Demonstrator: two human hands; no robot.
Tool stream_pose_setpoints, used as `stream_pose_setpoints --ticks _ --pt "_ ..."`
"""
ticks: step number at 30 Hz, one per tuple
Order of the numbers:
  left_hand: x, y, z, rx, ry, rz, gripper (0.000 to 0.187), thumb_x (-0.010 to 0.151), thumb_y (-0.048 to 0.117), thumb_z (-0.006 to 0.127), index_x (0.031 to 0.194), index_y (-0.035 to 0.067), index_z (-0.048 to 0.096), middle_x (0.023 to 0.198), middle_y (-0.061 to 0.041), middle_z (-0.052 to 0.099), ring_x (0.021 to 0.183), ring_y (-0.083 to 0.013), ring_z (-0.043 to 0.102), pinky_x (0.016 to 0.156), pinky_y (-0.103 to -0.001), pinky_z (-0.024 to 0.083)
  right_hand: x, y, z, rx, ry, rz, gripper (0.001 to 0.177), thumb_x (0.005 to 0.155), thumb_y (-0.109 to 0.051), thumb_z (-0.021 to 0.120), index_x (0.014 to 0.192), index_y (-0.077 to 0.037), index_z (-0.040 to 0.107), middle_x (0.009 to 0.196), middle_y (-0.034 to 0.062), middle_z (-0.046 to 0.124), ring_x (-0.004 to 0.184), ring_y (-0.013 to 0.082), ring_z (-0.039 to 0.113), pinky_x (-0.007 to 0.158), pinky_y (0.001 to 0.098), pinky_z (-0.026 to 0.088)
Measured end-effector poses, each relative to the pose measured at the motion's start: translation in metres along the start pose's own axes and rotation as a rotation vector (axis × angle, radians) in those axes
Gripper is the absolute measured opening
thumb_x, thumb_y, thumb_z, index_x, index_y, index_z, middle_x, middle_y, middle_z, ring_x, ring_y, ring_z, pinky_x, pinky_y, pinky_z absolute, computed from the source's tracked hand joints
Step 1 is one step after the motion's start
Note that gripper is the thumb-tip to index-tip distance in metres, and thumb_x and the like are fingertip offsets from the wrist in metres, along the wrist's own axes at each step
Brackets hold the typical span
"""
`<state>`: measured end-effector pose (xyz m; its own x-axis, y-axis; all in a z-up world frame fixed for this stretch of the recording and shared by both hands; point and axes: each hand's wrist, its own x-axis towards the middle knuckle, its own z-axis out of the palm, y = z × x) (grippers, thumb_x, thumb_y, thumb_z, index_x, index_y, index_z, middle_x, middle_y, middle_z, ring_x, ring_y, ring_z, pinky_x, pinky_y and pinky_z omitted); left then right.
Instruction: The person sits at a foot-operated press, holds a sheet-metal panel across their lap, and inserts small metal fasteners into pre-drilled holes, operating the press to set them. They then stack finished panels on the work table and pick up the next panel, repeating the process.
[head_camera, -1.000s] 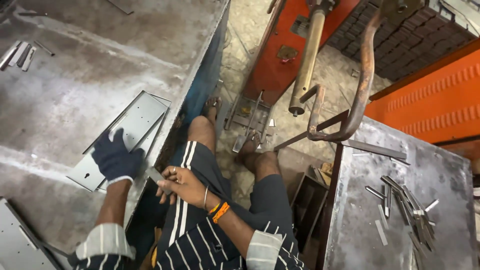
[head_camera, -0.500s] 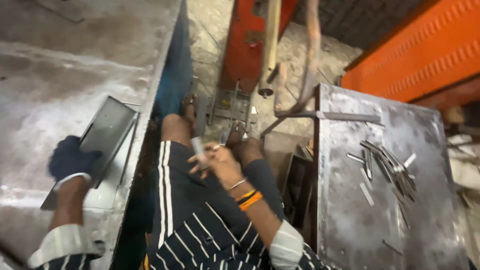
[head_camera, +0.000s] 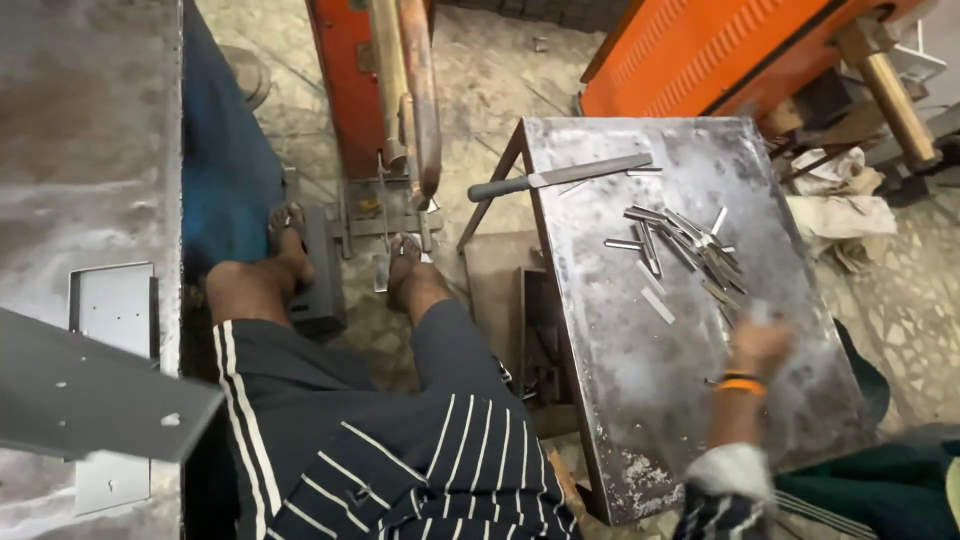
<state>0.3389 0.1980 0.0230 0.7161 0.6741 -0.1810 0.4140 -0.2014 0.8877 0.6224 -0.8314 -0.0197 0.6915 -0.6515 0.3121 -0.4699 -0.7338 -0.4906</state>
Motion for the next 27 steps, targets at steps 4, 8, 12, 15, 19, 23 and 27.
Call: stream_pose_setpoints --ticks 4,8,12,15,19,23,27 --pt "-0.018 -0.019 0.052 -0.316 -0.036 -0.03 0.036 0.101 0.033 0.077 0.122 0.005 0.072 0.113 -0.013 0.075 0.103 -0.026 0.073 0.095 -0.04 0.059 0.069 0.066 -0.001 0.08 0.081 0.11 0.033 0.086 -0.017 0.082 0.113 -0.002 0.069 0.104 0.0169 0.072 0.091 0.0329 0.068 0.078 0.0448 0.051" --pt "-0.049 0.003 0.126 -0.64 -0.072 -0.066 0.032 0.104 0.027 0.076 0.124 0.003 0.07 0.114 -0.012 0.075 0.104 -0.0225 0.073 0.096 -0.037 0.059 0.093 0.053 0.03 0.402 -0.478 0.098 0.022 0.099 -0.019 0.07 0.112 -0.002 0.075 0.083 0.0005 0.068 0.068 0.0116 0.059 0.059 0.0314 0.047" --pt "-0.124 0.116 0.199 -0.864 -0.108 -0.122 0.03 0.107 0.023 0.075 0.126 0.001 0.068 0.115 -0.01 0.074 0.105 -0.0199 0.073 0.097 -0.034 0.06 0.0 -0.074 0.045 0.064 -0.666 -0.107 0.034 0.088 -0.033 0.079 0.103 -0.003 0.084 0.078 0.0103 0.072 0.07 0.0219 0.06 0.066 0.0393 0.049" --pt "-0.154 0.17 0.231 -0.809 -0.13 -0.245 0.025 0.097 0.011 0.068 0.12 0.006 0.066 0.107 -0.006 0.073 0.096 -0.0169 0.072 0.084 -0.031 0.058 -0.041 -0.14 0.056 -0.084 -0.401 -0.304 0.039 0.077 -0.031 0.079 0.112 -0.014 0.078 0.101 0.0175 0.076 0.097 0.0379 0.071 0.082 0.0491 0.054" --pt "-0.181 0.195 0.249 -0.78 -0.22 -0.277 0.031 0.097 0.014 0.071 0.123 -0.001 0.066 0.107 -0.007 0.07 0.096 -0.0183 0.066 0.085 -0.033 0.052 -0.059 -0.172 0.08 -0.044 -0.413 -0.379 0.041 0.08 -0.028 0.078 0.12 -0.018 0.074 0.1 0.0176 0.075 0.096 0.0391 0.071 0.083 0.0508 0.054" --pt "-0.188 0.207 0.257 -0.743 -0.259 -0.31 0.036 0.093 0.016 0.07 0.124 -0.002 0.066 0.108 -0.008 0.072 0.099 -0.0177 0.068 0.086 -0.032 0.053 -0.052 -0.173 0.117 -0.141 -0.349 -0.452 0.039 0.08 -0.016 0.072 0.117 -0.024 0.078 0.1 0.0163 0.076 0.096 0.0399 0.071 0.084 0.0517 0.054" --pt "-0.195 0.212 0.26 -0.73 -0.225 -0.357 0.038 0.09 0.015 0.069 0.124 0.0 0.065 0.109 -0.007 0.072 0.098 -0.0184 0.069 0.087 -0.033 0.055 -0.067 -0.198 0.106 -0.209 -0.371 -0.46 0.027 0.079 -0.017 0.075 0.106 -0.021 0.08 0.097 0.0151 0.076 0.097 0.0385 0.072 0.083 0.0503 0.055"
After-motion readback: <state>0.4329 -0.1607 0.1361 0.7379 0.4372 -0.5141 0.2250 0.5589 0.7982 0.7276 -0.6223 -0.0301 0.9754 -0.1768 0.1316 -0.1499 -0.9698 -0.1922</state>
